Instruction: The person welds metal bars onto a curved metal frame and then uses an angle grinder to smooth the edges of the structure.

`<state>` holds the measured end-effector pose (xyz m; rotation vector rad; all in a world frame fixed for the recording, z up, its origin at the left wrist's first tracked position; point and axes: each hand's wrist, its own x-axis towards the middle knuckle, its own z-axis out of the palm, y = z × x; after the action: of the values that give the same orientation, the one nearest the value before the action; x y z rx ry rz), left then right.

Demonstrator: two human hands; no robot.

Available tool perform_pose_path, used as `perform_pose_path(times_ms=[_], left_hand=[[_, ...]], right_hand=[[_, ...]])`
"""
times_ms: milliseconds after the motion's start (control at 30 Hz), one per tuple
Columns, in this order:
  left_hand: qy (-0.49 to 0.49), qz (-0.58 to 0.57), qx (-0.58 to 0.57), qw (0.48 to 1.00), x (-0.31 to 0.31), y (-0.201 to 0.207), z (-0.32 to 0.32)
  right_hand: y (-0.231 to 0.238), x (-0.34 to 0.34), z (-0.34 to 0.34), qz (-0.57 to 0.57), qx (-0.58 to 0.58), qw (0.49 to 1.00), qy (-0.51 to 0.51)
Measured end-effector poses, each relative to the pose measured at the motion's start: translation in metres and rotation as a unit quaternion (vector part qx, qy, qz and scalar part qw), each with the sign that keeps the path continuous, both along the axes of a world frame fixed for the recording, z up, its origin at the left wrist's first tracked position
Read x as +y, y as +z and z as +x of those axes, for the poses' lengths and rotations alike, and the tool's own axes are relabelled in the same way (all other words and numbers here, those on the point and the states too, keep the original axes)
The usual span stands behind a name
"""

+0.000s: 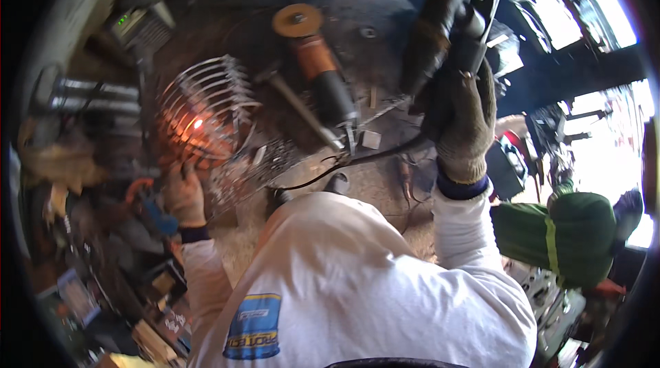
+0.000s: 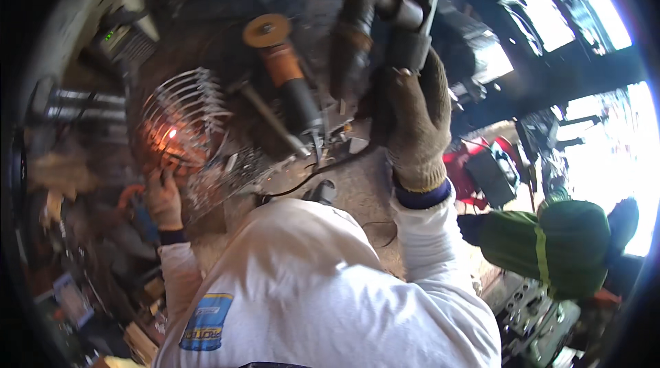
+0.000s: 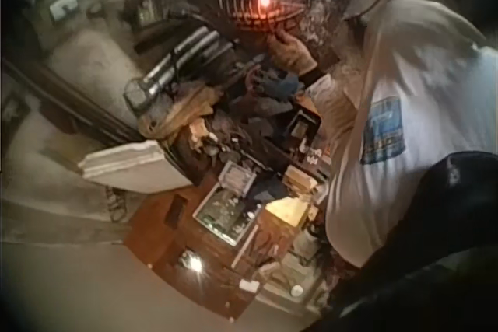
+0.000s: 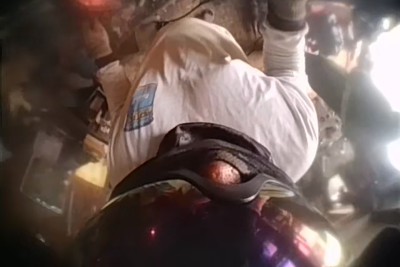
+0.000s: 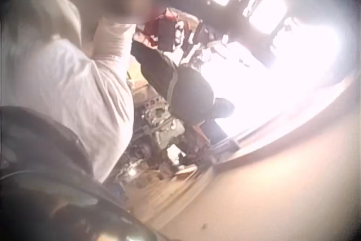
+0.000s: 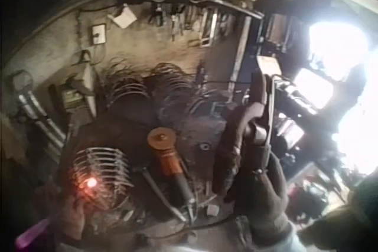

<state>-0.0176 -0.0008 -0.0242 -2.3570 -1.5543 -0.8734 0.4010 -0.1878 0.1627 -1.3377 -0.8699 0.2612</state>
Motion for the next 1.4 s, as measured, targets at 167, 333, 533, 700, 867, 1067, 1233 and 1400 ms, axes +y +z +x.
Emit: perform_pose_path(times_ms=[167,333,533,700,867,1067,1233,1400], left_hand=[[0.024,-0.041,-0.011,0.999,0.001,0.000,0.007],[0.020,-0.015,0.030,0.999,0.005,-0.006,-0.007],[0.022,-0.034,0.041,0.998,-0.001,0.003,0.002],[0.003,-0.030,0.100,0.995,0.004,-0.003,-0.004],[-0.046,0.036,0.147,0.987,0.004,0.002,-0.003],[0.008,-0.050,-0.028,0.998,0.002,0.002,0.015],[0.064,-0.025,0.011,0.998,-0.005,0.010,0.016],[0.062,-0.026,0.047,0.997,-0.009,0.007,0.008]], right_hand=[[0.035,-0.023,0.041,0.079,0.012,0.996,-0.049],[0.029,-0.047,0.097,0.104,-0.026,0.957,-0.269],[-0.013,-0.085,0.176,0.042,-0.066,0.923,-0.376],[-0.041,-0.068,0.204,0.077,-0.070,0.893,-0.438],[-0.071,-0.047,0.224,-0.151,-0.113,0.820,-0.540],[-0.145,-0.082,0.291,-0.137,-0.279,0.837,-0.449],[-0.097,-0.054,0.208,-0.267,-0.173,0.800,-0.508],[-0.100,-0.042,0.198,-0.312,-0.099,0.809,-0.488]])
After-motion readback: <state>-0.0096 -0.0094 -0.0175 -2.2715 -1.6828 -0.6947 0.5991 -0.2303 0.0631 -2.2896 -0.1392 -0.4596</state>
